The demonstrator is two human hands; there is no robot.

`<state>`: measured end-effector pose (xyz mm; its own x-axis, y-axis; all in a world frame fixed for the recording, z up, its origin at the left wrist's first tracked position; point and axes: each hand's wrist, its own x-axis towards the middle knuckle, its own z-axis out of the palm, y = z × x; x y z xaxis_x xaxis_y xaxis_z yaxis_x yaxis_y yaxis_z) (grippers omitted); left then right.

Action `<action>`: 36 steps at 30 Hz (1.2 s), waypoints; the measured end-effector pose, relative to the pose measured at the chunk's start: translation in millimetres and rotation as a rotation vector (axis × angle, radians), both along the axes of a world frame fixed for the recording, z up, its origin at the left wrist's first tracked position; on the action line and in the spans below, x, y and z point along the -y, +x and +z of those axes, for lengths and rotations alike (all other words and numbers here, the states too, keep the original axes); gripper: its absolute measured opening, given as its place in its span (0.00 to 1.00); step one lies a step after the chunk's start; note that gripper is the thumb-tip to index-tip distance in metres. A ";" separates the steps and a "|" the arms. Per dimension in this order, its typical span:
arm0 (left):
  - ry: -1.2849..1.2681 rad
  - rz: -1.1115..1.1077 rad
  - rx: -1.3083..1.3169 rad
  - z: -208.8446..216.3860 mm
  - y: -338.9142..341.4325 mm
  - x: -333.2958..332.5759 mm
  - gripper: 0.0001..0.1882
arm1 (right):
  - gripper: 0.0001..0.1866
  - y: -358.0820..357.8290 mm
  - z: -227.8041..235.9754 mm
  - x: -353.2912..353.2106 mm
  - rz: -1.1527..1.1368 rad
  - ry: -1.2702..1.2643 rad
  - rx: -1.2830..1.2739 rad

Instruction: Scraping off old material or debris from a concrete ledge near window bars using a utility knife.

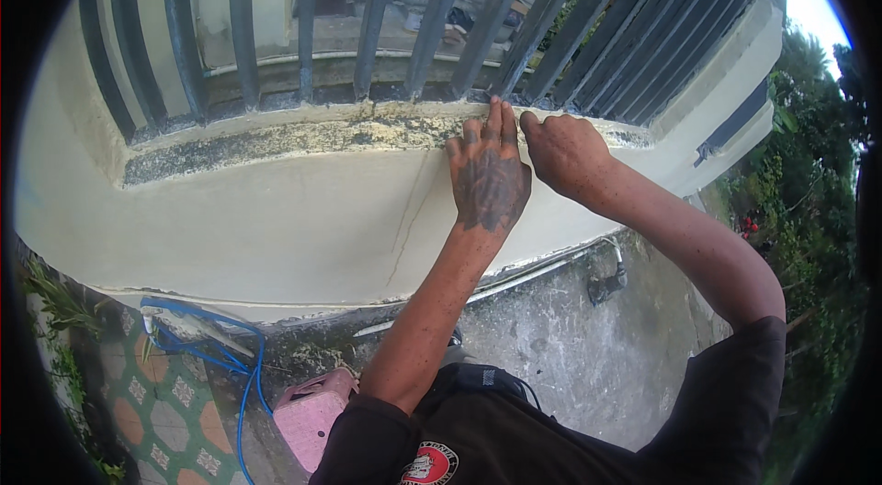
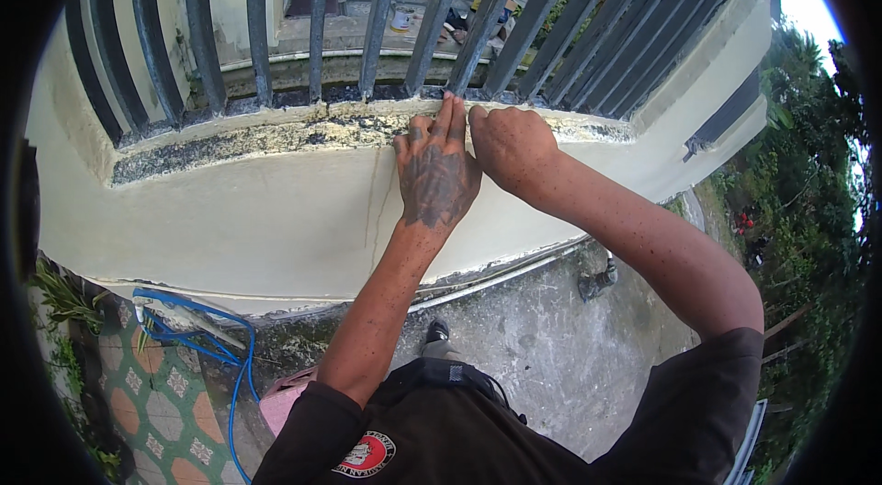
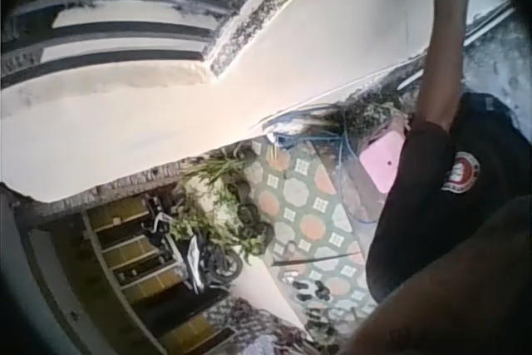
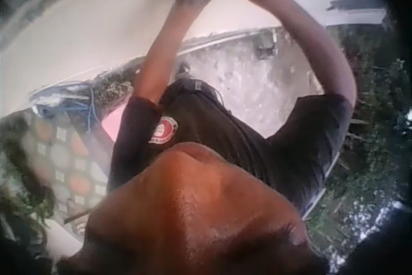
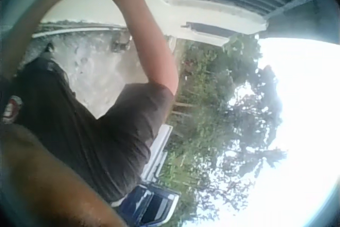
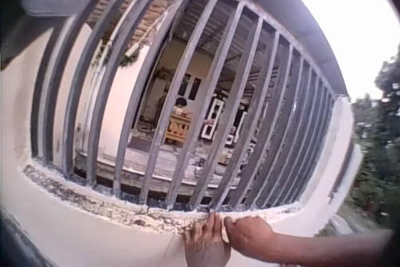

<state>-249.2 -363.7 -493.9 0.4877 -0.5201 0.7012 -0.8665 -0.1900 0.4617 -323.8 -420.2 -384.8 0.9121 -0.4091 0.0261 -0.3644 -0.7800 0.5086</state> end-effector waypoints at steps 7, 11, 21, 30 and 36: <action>-0.043 -0.027 -0.026 -3.3 3.5 1.3 0.39 | 0.13 1.6 -11.0 10.7 0.036 0.015 0.146; -0.057 -0.077 -0.017 -8.8 2.1 -17.6 0.42 | 0.13 -8.9 -16.7 -3.4 0.018 0.104 0.217; -0.001 -0.030 0.091 -20.6 23.4 -54.4 0.42 | 0.10 2.6 -49.2 -17.5 0.010 0.428 0.476; 0.096 -0.019 0.236 -16.2 36.8 -59.7 0.32 | 0.21 19.3 -38.1 -32.6 -0.183 1.139 0.491; 0.221 0.044 0.192 -0.5 55.5 -73.2 0.30 | 0.23 43.6 -41.4 -32.8 -0.143 1.228 0.468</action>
<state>-193.7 -290.4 -494.4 0.3826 -0.6519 0.6547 -0.9226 -0.3069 0.2336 -280.1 -387.4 -426.2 0.8655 -0.4839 -0.1295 -0.4283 -0.5808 -0.6923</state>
